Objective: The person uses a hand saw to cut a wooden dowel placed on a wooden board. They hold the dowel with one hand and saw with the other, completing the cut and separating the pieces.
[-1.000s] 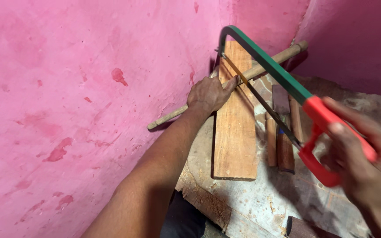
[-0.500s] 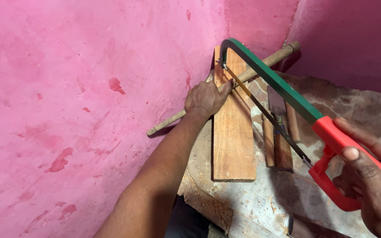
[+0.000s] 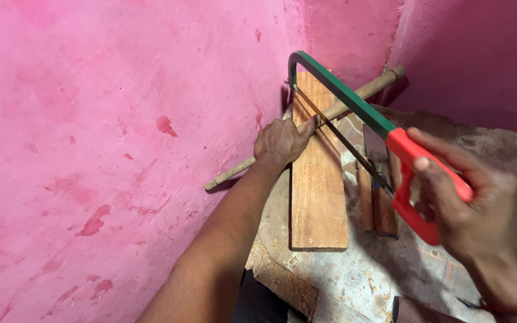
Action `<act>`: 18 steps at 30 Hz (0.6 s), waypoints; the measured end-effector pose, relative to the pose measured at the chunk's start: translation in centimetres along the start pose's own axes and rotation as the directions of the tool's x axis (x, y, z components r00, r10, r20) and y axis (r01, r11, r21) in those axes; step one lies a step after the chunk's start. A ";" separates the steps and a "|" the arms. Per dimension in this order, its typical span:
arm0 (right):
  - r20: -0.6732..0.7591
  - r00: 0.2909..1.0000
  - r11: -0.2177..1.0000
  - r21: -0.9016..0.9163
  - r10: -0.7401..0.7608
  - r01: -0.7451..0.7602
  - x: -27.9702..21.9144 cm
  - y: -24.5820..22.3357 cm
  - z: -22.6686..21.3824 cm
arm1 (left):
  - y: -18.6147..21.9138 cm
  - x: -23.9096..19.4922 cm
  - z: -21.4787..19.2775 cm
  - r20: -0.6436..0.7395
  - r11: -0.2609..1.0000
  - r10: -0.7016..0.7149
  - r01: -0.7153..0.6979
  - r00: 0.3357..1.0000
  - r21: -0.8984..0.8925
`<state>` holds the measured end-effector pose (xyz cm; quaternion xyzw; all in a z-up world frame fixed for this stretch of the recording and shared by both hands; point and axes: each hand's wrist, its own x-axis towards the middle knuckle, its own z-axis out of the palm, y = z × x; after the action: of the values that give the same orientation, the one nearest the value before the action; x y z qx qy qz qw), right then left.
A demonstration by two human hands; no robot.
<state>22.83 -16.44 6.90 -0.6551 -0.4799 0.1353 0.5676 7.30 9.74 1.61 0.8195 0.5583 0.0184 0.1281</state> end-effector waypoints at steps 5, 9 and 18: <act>0.033 0.985 0.980 0.099 0.169 -0.172 -3.0 3.0 -3.8 | 0.0 -0.1 0.1 -0.035 1.000 0.013 -0.013 0.999 -0.001; 0.067 0.980 0.979 0.071 0.186 -0.190 -1.8 3.9 -4.0 | -0.2 0.0 0.0 -0.019 1.000 0.001 -0.001 1.000 -0.002; -0.028 0.999 0.998 -0.043 0.036 -0.037 0.5 -0.8 -0.8 | 0.2 -0.4 -0.2 -0.049 0.999 -0.018 0.016 0.999 -0.033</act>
<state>23.24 -16.58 8.08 -0.6776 -0.4632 0.1263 0.5571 7.35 9.37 1.89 0.8118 0.5679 0.0467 0.1277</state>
